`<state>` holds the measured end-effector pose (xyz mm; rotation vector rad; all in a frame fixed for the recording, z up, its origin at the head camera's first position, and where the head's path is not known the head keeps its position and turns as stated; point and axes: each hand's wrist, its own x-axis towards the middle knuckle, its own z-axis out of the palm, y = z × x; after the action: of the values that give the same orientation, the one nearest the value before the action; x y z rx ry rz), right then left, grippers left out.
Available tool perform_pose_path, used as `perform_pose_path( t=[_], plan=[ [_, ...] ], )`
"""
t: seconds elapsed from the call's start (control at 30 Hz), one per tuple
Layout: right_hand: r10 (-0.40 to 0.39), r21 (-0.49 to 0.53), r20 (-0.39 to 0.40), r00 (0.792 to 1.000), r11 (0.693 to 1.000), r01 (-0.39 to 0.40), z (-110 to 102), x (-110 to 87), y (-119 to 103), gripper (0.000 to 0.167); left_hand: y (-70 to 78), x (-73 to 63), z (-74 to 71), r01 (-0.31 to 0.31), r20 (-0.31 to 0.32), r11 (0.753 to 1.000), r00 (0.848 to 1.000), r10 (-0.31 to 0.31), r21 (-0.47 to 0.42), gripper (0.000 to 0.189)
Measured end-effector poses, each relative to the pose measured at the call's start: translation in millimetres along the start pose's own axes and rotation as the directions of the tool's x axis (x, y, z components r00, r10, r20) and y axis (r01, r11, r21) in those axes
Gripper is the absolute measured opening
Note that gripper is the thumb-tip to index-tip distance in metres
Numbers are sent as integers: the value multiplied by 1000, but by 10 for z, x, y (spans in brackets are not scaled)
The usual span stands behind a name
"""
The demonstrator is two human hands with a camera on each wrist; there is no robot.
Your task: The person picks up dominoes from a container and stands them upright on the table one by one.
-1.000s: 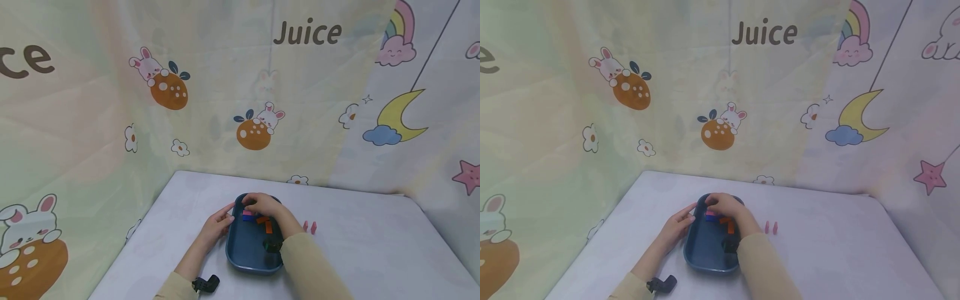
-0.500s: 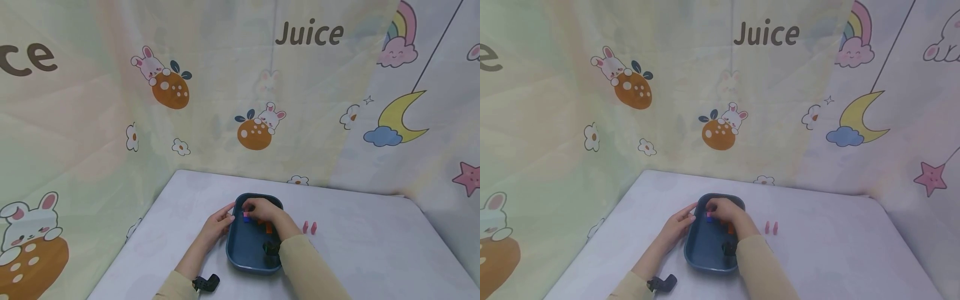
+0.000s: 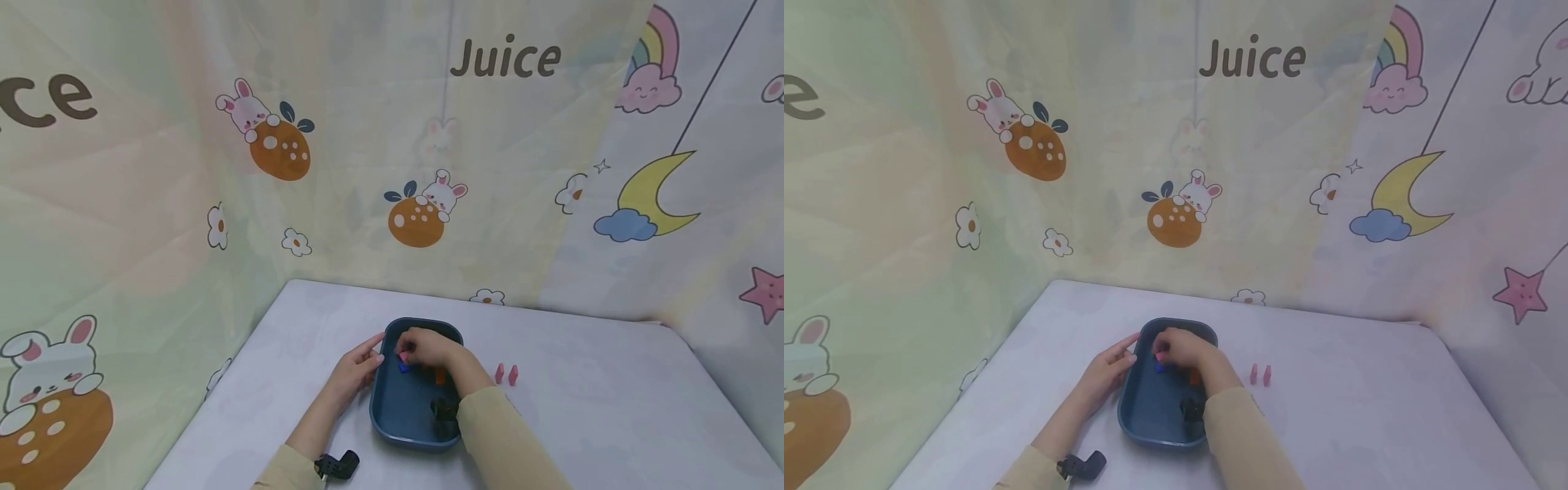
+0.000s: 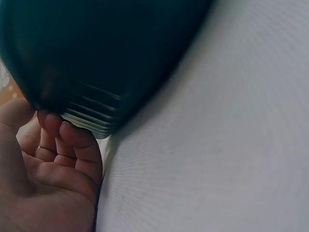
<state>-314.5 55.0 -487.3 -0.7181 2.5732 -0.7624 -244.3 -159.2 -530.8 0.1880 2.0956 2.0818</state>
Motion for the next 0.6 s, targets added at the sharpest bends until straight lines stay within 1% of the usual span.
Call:
perform_pose_path(
  t=[0.23, 0.5, 0.6],
  plan=[
    [-5, 22, -20, 1000, 1000, 5, -6, -25, -11, 13, 11, -6, 8, 3, 0, 1000, 1000, -3, 0, 48],
    [-27, 14, -66, 997, 1000, 28, -72, -45, -30, 14, 20, -6, 15, 8, 0, 1000, 1000, -8, 1, 48],
    [-25, 55, -74, 997, 998, 29, -125, -86, -61, 18, 29, -9, 19, 12, -6, 1000, 1000, -12, 12, 48]
  ],
)
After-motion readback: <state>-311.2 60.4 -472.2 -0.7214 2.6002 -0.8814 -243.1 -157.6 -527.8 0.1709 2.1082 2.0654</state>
